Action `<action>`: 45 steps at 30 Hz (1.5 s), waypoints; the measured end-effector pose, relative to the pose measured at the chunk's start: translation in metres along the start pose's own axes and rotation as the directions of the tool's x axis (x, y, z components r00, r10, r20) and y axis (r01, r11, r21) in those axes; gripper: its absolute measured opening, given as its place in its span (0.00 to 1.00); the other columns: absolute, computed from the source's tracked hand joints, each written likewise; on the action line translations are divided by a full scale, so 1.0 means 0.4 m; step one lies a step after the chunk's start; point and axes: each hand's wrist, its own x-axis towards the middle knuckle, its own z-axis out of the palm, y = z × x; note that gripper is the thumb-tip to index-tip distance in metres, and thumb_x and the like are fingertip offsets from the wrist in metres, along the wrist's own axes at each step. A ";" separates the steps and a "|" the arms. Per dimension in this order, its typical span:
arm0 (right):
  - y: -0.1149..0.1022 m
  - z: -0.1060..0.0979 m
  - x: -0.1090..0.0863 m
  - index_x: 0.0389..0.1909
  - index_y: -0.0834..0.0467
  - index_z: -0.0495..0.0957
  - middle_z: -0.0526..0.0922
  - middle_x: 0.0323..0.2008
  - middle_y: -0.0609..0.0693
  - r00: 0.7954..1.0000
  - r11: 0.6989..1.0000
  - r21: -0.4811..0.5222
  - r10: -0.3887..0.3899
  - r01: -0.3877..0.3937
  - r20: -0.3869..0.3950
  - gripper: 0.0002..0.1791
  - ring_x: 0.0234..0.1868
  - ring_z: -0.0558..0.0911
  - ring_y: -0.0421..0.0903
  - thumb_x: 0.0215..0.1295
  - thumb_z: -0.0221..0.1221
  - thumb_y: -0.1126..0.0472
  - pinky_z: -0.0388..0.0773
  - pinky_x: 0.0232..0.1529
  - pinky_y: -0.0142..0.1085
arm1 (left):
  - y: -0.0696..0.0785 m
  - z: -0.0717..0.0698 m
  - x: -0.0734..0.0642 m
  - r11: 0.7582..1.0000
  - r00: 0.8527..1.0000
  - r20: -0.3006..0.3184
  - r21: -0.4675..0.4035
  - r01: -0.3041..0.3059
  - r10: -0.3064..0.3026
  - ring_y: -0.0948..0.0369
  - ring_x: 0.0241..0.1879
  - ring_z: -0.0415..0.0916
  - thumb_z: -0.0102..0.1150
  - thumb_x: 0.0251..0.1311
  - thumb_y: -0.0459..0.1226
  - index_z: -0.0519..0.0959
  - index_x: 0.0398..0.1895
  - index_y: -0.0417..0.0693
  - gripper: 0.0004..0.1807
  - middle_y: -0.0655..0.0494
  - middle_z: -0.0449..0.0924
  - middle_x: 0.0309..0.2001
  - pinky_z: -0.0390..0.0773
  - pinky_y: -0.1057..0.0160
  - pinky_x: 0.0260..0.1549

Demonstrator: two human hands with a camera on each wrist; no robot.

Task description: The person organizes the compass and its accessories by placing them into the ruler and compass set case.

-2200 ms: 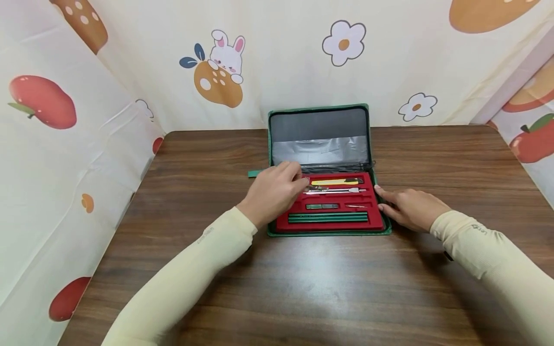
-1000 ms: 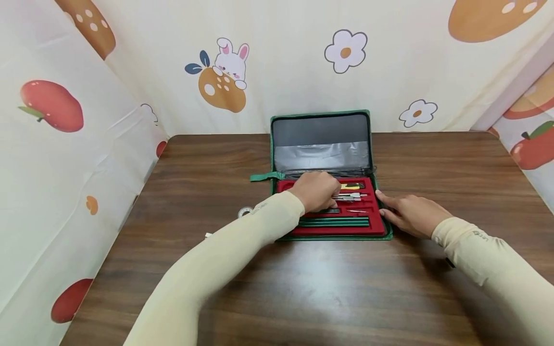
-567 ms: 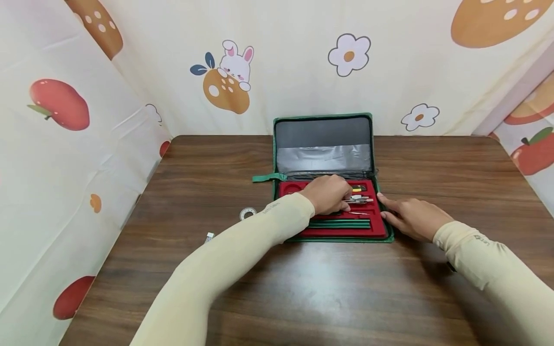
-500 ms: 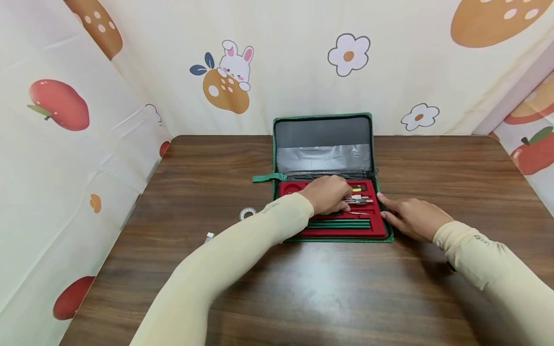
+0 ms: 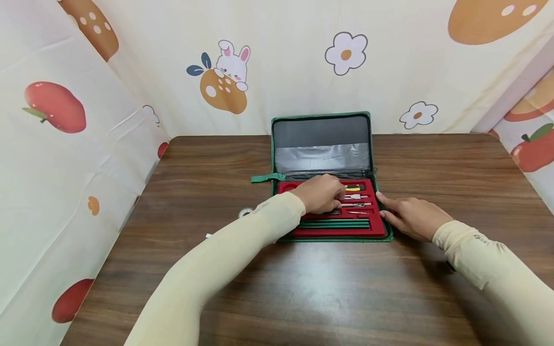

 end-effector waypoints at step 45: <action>0.000 0.015 -0.004 0.73 0.63 0.65 0.79 0.55 0.71 1.000 1.000 -0.010 0.023 -0.023 -0.018 0.32 0.50 0.83 0.65 0.74 0.55 0.52 0.78 0.48 0.61 | 0.045 0.012 -0.019 0.856 0.997 -0.039 0.516 -0.038 0.068 0.61 0.28 0.81 0.50 0.71 0.44 0.85 0.41 0.52 0.13 0.57 0.85 0.36 0.83 0.61 0.28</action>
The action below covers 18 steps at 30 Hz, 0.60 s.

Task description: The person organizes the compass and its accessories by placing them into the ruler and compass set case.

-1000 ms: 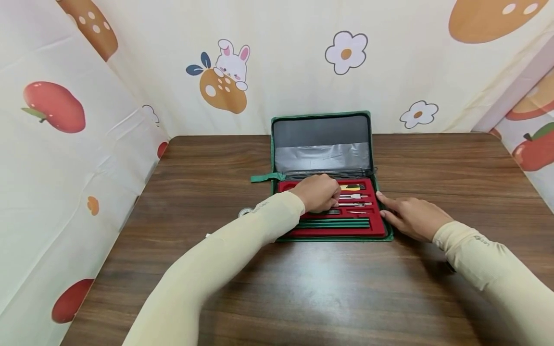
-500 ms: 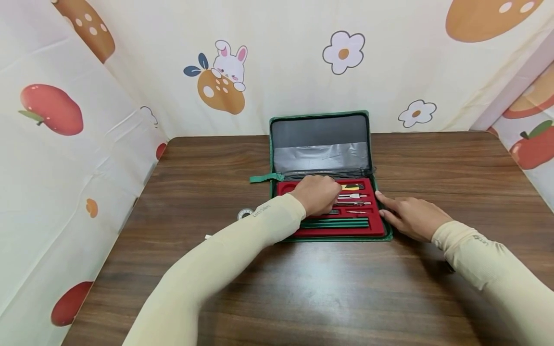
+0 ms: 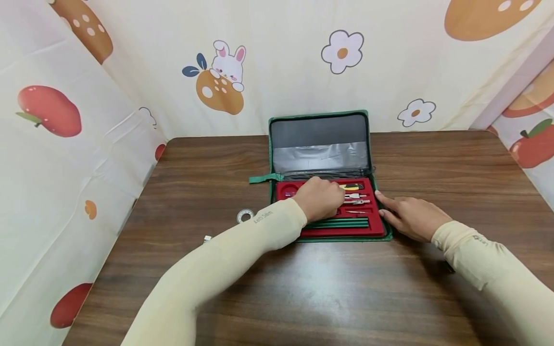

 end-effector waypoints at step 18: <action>-0.004 -0.001 0.001 0.73 0.63 0.64 0.78 0.56 0.72 1.000 1.000 0.002 0.012 -0.012 0.006 0.32 0.51 0.82 0.66 0.74 0.55 0.52 0.77 0.50 0.62 | 0.007 -0.010 -0.003 0.997 0.999 0.028 -0.065 0.042 -0.041 0.61 0.38 0.82 0.55 0.70 0.44 0.83 0.54 0.52 0.15 0.56 0.85 0.47 0.84 0.59 0.36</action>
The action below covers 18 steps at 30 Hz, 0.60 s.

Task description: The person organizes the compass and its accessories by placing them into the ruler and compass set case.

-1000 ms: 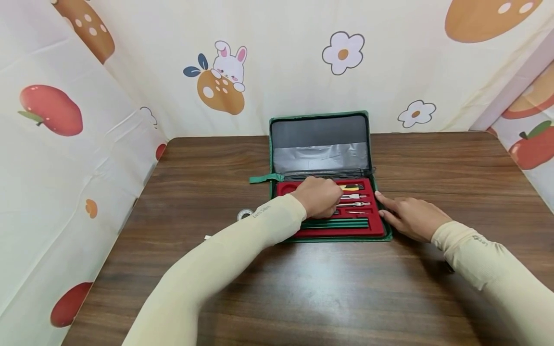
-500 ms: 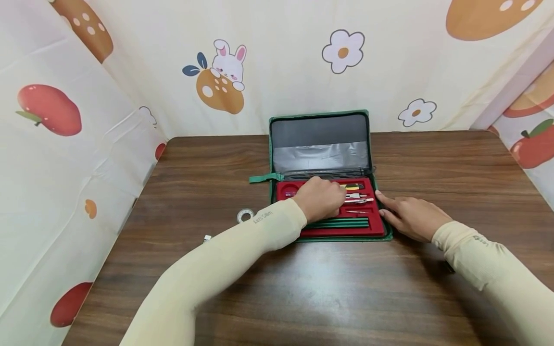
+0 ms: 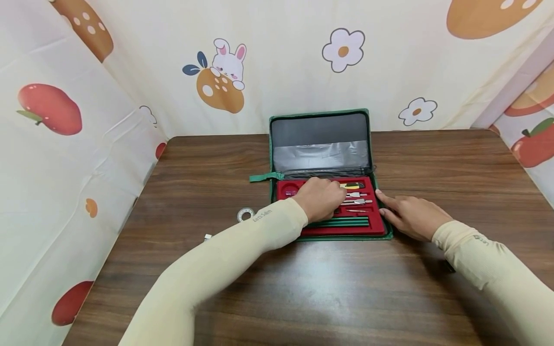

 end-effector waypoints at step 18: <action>-0.003 -0.002 -0.004 0.73 0.63 0.63 0.78 0.56 0.72 1.000 1.000 0.001 0.007 -0.007 0.010 0.33 0.52 0.81 0.67 0.74 0.55 0.51 0.76 0.50 0.63 | -0.016 -0.004 -0.018 0.997 0.999 0.018 -0.071 0.035 -0.033 0.62 0.37 0.79 0.58 0.68 0.41 0.87 0.45 0.54 0.10 0.57 0.83 0.42 0.84 0.60 0.37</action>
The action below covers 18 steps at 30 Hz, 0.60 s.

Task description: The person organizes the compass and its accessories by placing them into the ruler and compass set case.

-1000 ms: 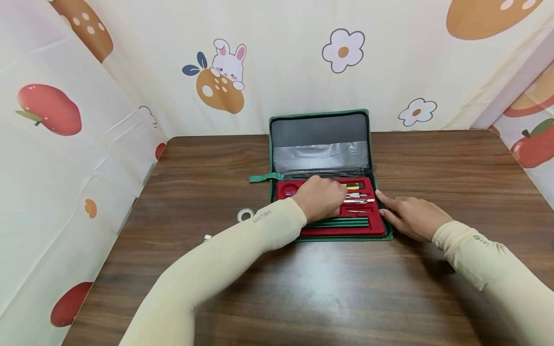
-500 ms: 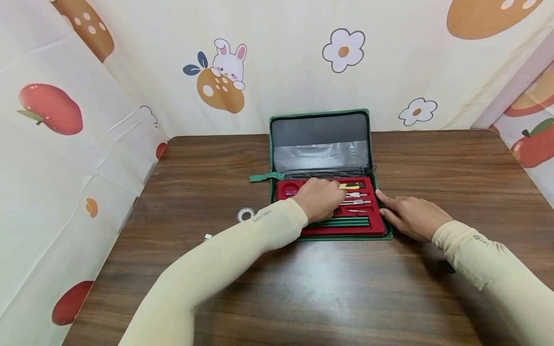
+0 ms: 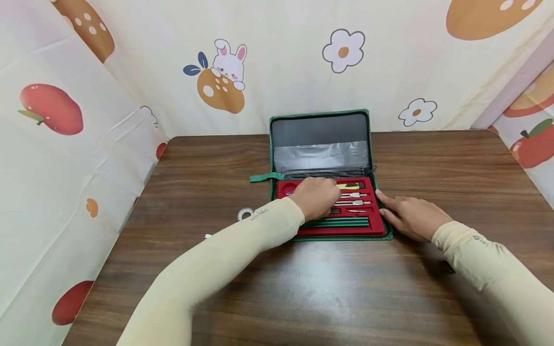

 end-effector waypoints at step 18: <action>-0.004 -0.005 0.002 0.73 0.64 0.64 0.78 0.56 0.72 1.000 1.000 0.004 -0.019 0.019 0.001 0.33 0.51 0.82 0.66 0.73 0.56 0.52 0.77 0.50 0.61 | -0.233 0.002 -0.286 0.947 0.983 0.044 -0.262 0.184 -0.178 0.61 0.25 0.79 0.67 0.60 0.34 0.86 0.24 0.50 0.07 0.61 0.82 0.24 0.82 0.61 0.29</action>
